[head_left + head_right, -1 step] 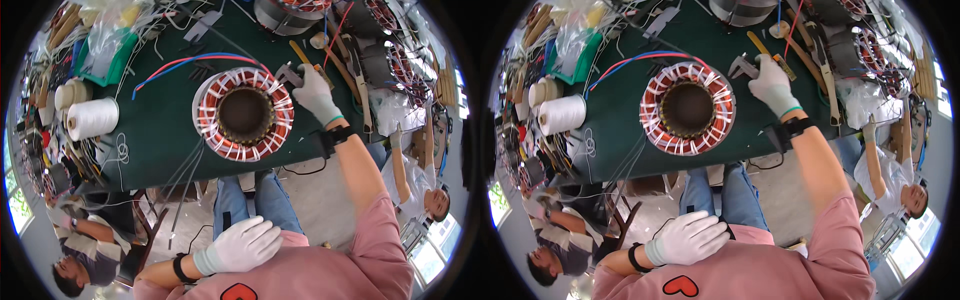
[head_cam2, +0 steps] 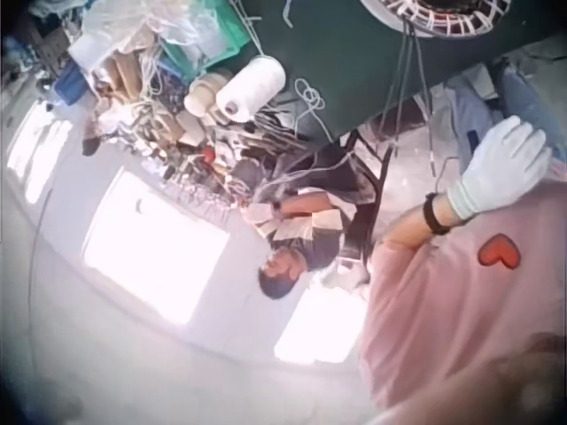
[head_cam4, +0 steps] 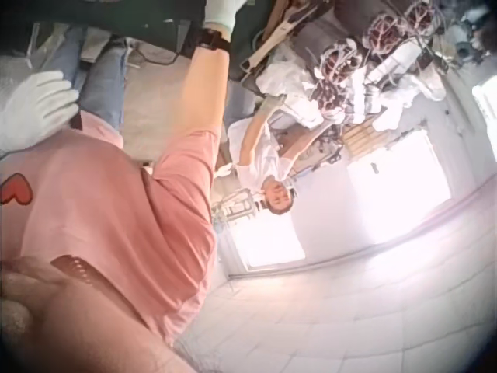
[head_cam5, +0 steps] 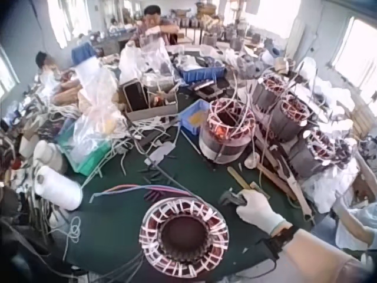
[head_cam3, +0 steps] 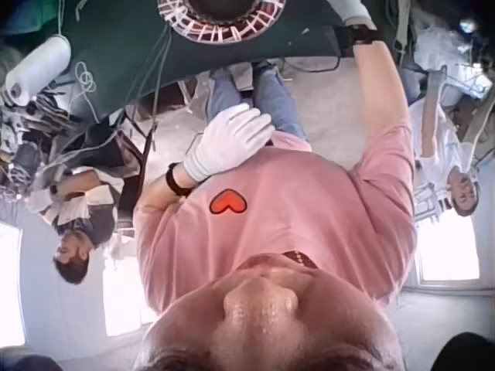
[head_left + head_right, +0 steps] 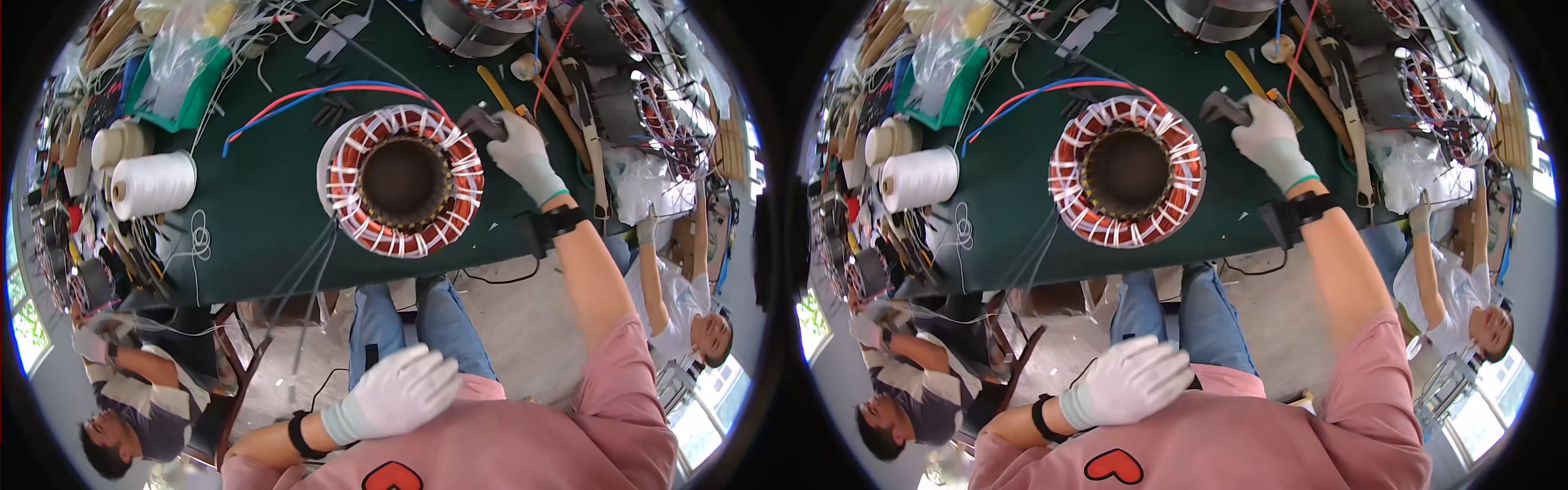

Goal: Assembling and inspecting electric motor stators by inserting metal components, using a wooden mallet to seat them, and securing wiring with string.

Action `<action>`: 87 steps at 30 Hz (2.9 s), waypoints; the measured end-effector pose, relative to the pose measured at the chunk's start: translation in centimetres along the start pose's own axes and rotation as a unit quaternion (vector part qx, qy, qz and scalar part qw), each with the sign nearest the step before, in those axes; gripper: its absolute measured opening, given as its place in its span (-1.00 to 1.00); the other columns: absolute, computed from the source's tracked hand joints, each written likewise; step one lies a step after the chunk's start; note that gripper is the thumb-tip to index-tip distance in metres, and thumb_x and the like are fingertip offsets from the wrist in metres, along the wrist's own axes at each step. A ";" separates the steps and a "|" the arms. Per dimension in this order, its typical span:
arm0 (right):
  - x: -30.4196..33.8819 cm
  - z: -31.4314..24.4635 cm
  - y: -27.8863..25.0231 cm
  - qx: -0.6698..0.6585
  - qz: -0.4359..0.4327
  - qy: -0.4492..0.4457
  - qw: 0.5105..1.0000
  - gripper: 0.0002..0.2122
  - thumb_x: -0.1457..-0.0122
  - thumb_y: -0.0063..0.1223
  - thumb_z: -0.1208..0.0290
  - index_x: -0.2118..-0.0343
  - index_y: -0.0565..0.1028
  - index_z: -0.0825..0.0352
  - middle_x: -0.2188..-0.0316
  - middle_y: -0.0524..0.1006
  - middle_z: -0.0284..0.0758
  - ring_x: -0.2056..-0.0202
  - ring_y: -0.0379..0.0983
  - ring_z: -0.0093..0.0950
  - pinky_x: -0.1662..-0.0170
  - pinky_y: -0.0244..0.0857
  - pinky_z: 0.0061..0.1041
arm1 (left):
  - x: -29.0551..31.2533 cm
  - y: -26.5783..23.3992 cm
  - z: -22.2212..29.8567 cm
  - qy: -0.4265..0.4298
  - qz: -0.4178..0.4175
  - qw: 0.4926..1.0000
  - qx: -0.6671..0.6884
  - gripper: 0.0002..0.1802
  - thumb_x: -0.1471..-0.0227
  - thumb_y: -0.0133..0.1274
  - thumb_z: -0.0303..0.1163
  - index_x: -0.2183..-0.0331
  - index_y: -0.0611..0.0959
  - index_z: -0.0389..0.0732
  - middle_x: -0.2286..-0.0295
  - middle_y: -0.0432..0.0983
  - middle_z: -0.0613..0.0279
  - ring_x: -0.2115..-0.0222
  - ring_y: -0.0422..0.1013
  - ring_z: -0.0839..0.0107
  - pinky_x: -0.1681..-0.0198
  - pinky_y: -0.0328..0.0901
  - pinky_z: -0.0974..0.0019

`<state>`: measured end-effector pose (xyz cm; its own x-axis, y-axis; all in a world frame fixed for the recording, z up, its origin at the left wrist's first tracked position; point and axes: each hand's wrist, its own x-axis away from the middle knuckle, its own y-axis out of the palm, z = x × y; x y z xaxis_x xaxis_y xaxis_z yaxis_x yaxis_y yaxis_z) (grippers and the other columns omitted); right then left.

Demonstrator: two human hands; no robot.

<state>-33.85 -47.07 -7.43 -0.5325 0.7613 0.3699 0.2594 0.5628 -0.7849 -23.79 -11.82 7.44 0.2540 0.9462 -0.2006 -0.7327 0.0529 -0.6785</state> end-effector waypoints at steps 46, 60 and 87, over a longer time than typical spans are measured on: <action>1.2 -8.5 -10.3 0.025 0.001 -0.368 0.929 -0.78 -0.14 0.25 0.46 0.15 0.57 0.34 0.30 0.56 -0.33 0.20 0.44 -0.45 0.05 0.32 -0.48 | -4.8 3.9 -9.6 -0.312 0.623 0.708 -0.113 -0.82 -0.02 0.22 -0.61 0.25 0.67 -0.30 0.38 0.64 0.15 0.45 0.56 0.37 0.29 0.44 0.42; 1.8 -9.1 -10.5 0.047 0.078 -0.449 0.889 -0.83 -0.03 0.30 0.43 0.29 0.59 0.24 0.44 0.54 -0.33 0.27 0.45 -0.29 0.15 0.32 -0.29 | -5.8 3.9 -8.3 -0.413 0.633 0.654 -0.012 -0.87 -0.18 0.12 -0.63 0.19 0.61 -0.33 0.29 0.57 0.30 0.33 0.45 0.61 0.21 0.37 0.51; 5.4 -8.6 -9.4 0.038 0.155 -0.407 0.899 -0.81 0.08 0.32 0.51 0.33 0.61 0.25 0.44 0.58 -0.37 0.28 0.47 -0.34 0.13 0.32 -0.36 | -5.9 2.9 -9.1 -0.385 0.674 0.629 -0.025 -0.79 -0.03 0.25 -0.69 0.23 0.68 -0.34 0.24 0.63 0.21 0.36 0.47 0.61 0.24 0.36 0.52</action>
<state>-32.20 -45.49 6.22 -0.8653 0.3730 -0.3348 0.4577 0.3158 -0.8311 -21.71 -20.13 0.25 -0.9734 -0.0056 -0.2290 0.0723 -0.9561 -0.2841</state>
